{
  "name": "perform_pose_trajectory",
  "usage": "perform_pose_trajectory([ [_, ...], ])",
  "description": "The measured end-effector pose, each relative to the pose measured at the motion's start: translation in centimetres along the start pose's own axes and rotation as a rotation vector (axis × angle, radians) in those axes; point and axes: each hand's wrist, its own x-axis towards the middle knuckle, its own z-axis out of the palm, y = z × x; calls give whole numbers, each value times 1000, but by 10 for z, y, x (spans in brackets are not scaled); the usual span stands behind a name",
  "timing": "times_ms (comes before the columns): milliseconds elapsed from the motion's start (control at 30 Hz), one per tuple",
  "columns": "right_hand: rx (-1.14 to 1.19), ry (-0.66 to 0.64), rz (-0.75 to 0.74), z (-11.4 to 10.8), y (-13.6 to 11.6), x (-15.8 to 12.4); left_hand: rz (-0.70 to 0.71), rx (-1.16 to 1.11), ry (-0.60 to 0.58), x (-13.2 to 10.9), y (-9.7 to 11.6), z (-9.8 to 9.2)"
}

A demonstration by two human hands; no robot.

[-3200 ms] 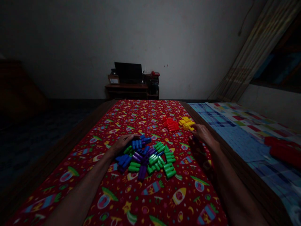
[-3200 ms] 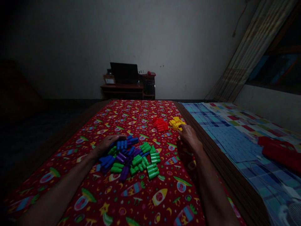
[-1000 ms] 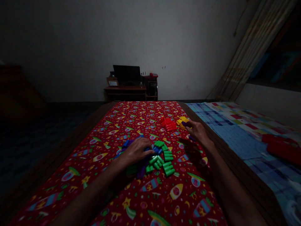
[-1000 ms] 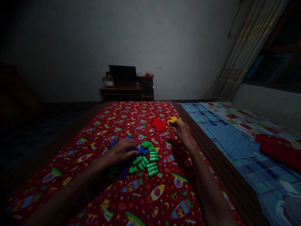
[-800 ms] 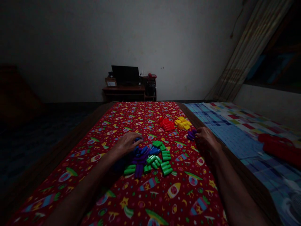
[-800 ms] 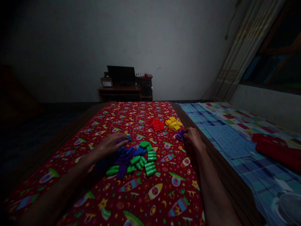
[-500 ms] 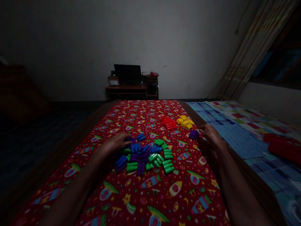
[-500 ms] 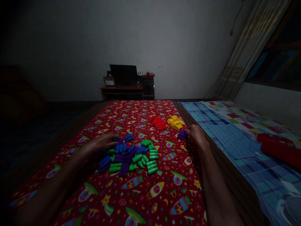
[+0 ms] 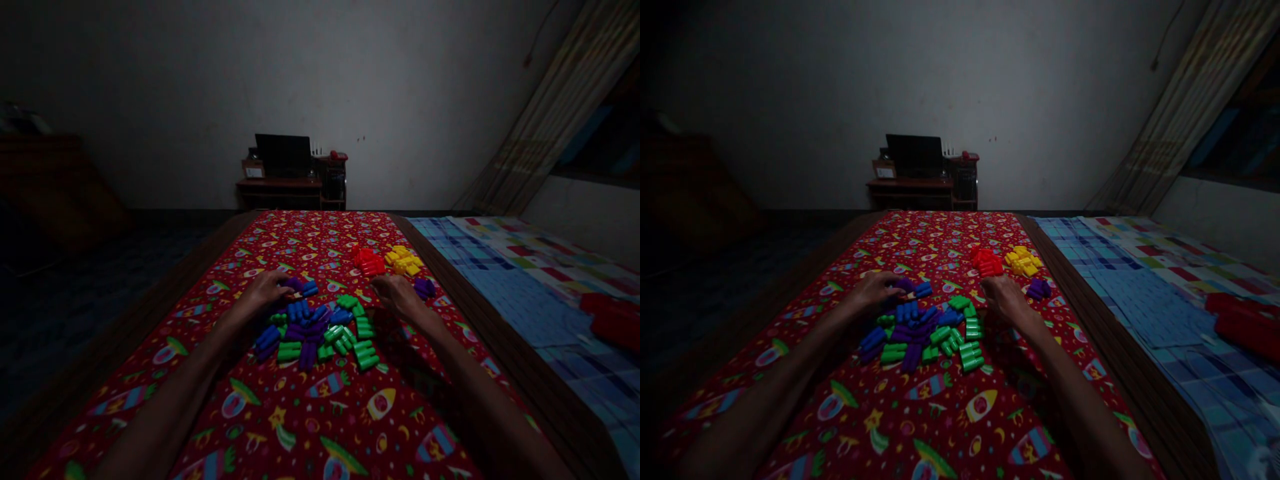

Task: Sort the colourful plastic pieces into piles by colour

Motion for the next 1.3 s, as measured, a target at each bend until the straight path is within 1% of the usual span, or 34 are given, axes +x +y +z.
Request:
perform_pose_trajectory([
  [100, 223, 68, -95, 13, -21, -2, 45, 14, 13, -7, 31, -1],
  [167, 360, 105, -129, 21, -35, -5, 116, -31, -30, -14, 54, 4],
  [233, 451, 110, -164, 27, -47, -7, 190, -59, -68, -22, 73, 12],
  [267, 473, 95, -179, 28, -51, -8, 220, -61, -84, -25, 80, 16],
  [333, 465, 80, -179, 29, -53, -6, 256, -54, -95, -30, 86, 22],
  [367, 438, 97, -157, 27, -51, -4, 261, -47, -92, -31, 87, 24],
  [433, 357, 174, -73, 22, -38, 2, 258, -15, -59, -32, 84, 24],
  [500, 235, 249, 55, 13, -15, 7, 262, 39, -17, -32, 78, 22],
  [567, 92, 270, 203, 4, 12, 8, 287, 85, -12, -32, 72, 21],
  [667, -83, 229, 386, -6, 50, 2, 323, 129, -96, -33, 62, 25],
  [733, -174, 180, 477, -9, 68, -4, 333, 149, -157, -33, 58, 30],
  [800, -256, 133, 568, -8, 78, -10, 336, 166, -189, -34, 54, 36],
  [900, -323, 90, 655, -7, 82, -14, 329, 207, -210, -34, 54, 41],
  [967, -346, 95, 679, -8, 80, -15, 323, 233, -223, -33, 57, 42],
  [1033, -362, 129, 685, -12, 75, -14, 312, 239, -224, -32, 60, 42],
  [1133, -345, 195, 633, -18, 64, -9, 274, 187, -178, -28, 62, 38],
  [1200, -285, 216, 539, -19, 53, -4, 240, 128, -135, -25, 61, 34],
  [1300, -141, 165, 288, -10, 29, 3, 198, 113, -101, -24, 57, 31],
])
